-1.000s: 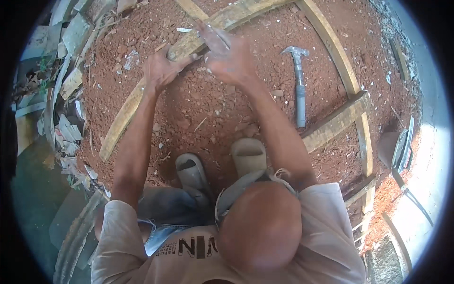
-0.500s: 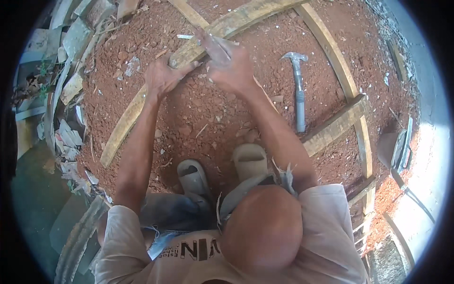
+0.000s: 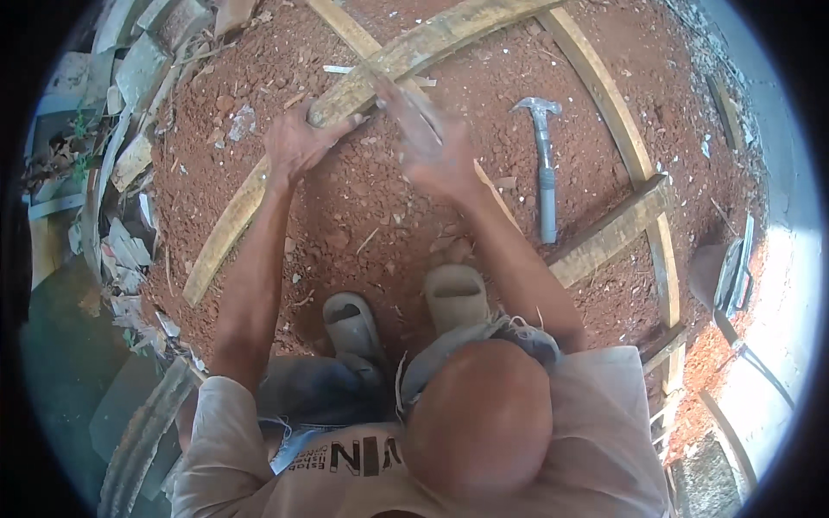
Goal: Sawing a wooden plank and hammering nails into a wooden structure.
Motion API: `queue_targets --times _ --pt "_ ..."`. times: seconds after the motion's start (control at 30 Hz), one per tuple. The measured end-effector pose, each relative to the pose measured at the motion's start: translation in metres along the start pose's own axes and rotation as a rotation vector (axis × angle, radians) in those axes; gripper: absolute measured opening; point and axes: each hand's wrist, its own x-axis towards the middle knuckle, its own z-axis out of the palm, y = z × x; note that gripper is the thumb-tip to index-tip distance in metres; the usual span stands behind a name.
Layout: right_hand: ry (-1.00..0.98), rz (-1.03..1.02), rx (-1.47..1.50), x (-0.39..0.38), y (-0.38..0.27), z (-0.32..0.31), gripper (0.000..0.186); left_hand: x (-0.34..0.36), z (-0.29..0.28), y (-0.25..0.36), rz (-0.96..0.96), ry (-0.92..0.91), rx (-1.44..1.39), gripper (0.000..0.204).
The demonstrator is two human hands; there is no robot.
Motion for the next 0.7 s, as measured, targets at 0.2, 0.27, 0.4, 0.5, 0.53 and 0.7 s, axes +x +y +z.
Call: queue_targets --times 0.2,0.27,0.4,0.5,0.53,0.7 --pt "-0.042 -0.164 -0.005 -0.081 -0.031 -0.050 0.067 -0.008 0.001 -0.004 -0.003 -0.008 0.008 0.116" --pt "-0.122 0.062 -0.001 -0.138 -0.045 -0.082 0.068 -0.005 0.011 -0.013 -0.043 -0.093 0.010 0.115" --pt "-0.084 0.176 -0.003 -0.122 -0.023 -0.077 0.062 0.004 0.012 -0.012 -0.084 -0.081 0.072 0.113" --pt "-0.051 0.011 -0.017 -0.061 0.010 -0.056 0.059 -0.001 0.001 0.002 -0.041 -0.058 0.035 0.113" --pt "-0.022 -0.043 0.109 -0.048 0.015 -0.050 0.063 -0.004 -0.002 0.012 -0.099 -0.067 0.089 0.109" --pt "-0.178 0.058 -0.238 -0.046 0.013 -0.034 0.067 -0.014 -0.010 0.038 -0.075 -0.111 -0.063 0.105"
